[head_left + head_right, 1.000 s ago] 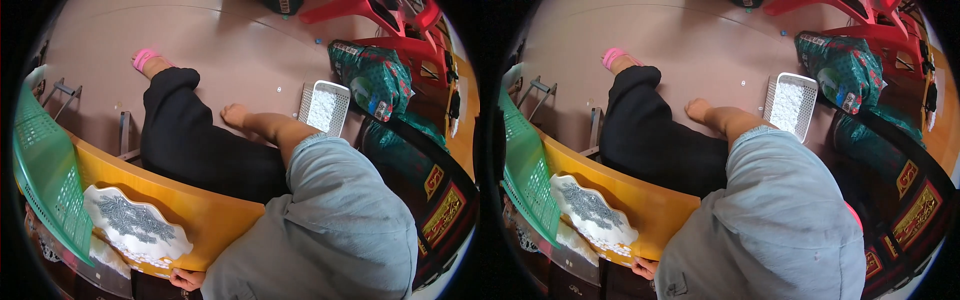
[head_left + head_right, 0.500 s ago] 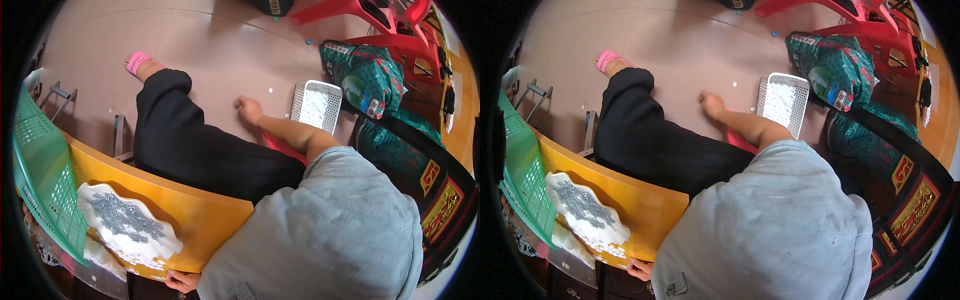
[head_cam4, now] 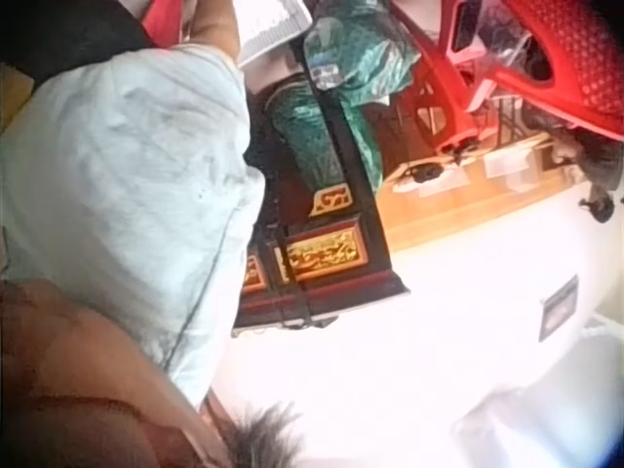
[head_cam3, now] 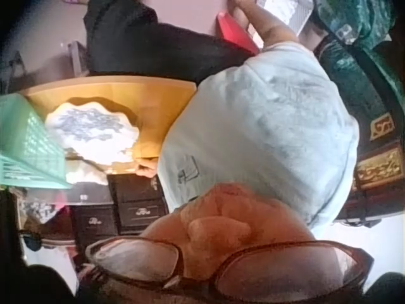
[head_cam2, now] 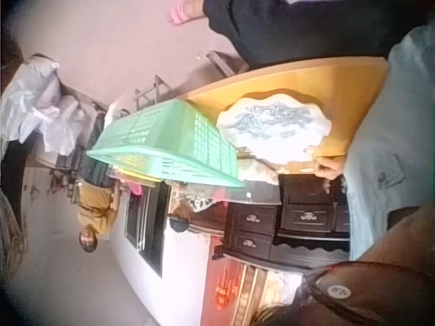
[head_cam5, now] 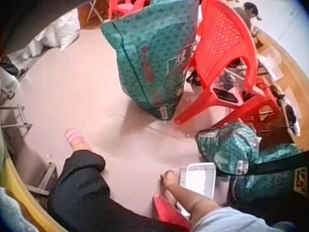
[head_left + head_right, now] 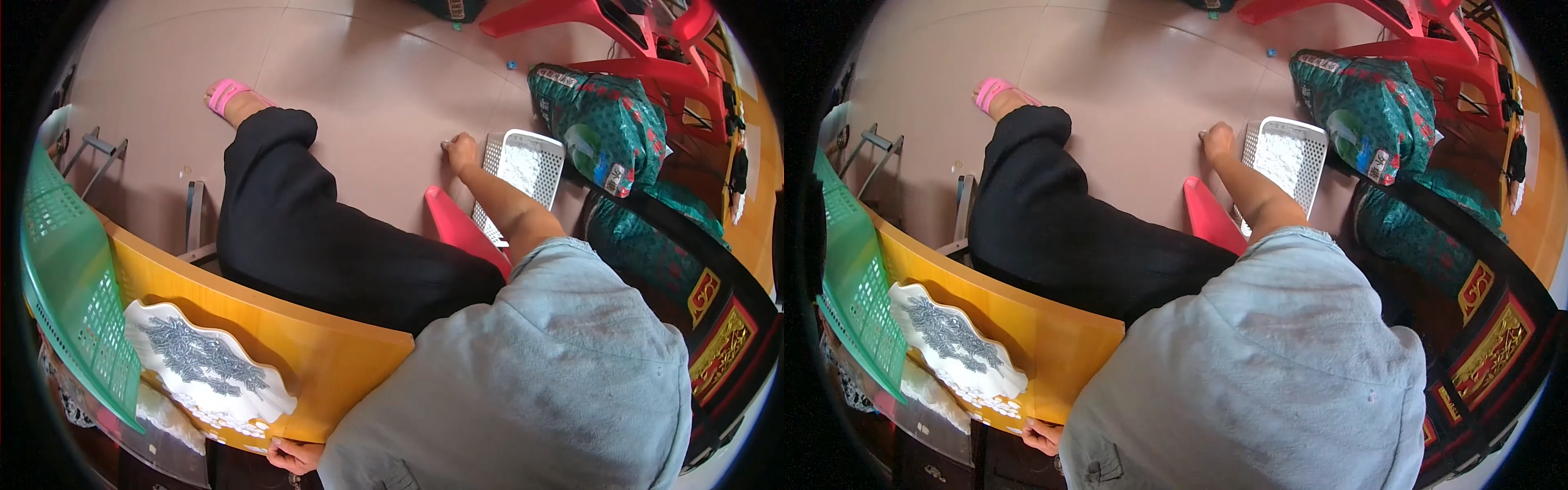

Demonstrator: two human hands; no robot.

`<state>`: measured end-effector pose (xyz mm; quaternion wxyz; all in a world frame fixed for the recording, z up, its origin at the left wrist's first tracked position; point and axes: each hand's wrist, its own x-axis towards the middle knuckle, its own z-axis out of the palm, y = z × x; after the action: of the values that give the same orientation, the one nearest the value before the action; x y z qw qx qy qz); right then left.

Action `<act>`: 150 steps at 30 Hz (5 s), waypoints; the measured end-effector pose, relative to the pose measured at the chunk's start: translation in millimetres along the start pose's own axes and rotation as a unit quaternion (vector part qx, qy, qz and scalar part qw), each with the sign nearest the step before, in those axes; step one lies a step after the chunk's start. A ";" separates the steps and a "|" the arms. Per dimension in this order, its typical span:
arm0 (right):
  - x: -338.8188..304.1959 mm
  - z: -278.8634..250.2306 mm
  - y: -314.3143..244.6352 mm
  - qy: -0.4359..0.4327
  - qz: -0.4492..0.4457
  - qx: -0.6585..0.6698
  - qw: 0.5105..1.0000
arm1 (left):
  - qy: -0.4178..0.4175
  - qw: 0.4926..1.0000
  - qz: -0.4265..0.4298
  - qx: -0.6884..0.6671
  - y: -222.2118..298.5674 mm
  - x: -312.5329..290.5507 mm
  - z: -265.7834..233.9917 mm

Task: Manually assembling small white plastic components by inserting metal pins into them.

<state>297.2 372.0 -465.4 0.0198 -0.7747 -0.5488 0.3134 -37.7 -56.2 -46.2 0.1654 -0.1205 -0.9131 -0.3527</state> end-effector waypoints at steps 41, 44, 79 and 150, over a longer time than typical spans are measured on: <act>-427.2 -188.2 -320.2 -0.180 -0.872 0.132 0.436 | 0.042 0.994 0.095 0.039 35.3 0.0 -8.2; -439.2 -162.5 -326.6 -0.063 -0.890 0.033 0.450 | 0.009 0.994 0.094 0.050 34.8 -1.0 -11.4; -452.3 -197.2 -313.9 -0.758 -0.247 0.184 0.574 | -0.162 0.926 0.126 -0.315 81.1 -20.0 -23.6; -393.5 -223.0 -345.0 -0.157 -0.857 0.097 0.482 | -0.195 0.820 -0.187 -0.505 78.3 -12.5 3.0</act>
<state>42.0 239.2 25.4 0.2671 0.1482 -0.9009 0.3085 -0.6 1.1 -5.9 -0.1695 -0.0808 -0.6249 -0.7578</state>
